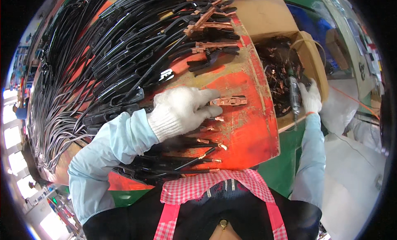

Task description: The recorder uses a pneumatic tool to crimp metal connectors onto the ends of electrical wires.

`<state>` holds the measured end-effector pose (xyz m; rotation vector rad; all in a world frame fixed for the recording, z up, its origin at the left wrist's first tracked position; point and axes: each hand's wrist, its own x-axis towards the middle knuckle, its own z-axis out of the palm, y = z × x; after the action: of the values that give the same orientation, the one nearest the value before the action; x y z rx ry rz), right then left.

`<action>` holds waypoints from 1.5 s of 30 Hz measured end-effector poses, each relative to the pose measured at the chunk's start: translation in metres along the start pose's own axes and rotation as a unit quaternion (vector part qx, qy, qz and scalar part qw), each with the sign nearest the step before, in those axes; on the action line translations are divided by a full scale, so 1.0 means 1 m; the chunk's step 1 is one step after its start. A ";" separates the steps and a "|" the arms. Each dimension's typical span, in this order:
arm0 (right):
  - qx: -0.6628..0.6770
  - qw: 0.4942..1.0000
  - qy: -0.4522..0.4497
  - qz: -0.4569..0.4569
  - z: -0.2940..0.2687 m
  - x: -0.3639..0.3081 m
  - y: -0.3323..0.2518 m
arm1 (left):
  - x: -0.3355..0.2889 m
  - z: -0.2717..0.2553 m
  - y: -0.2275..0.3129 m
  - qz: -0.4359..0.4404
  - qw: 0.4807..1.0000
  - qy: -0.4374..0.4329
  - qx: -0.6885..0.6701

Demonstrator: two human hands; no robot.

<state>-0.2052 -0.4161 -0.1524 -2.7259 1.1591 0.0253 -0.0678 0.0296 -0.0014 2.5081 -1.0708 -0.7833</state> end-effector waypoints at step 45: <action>0.862 0.460 -0.082 -0.195 -0.092 -0.162 -0.262 | 0.012 0.010 0.001 -0.028 0.994 -0.005 0.104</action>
<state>-0.1349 -0.1382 -0.0064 -0.8806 0.0006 -0.5748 -0.0672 0.0192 -0.0130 2.7197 -1.1435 -0.7335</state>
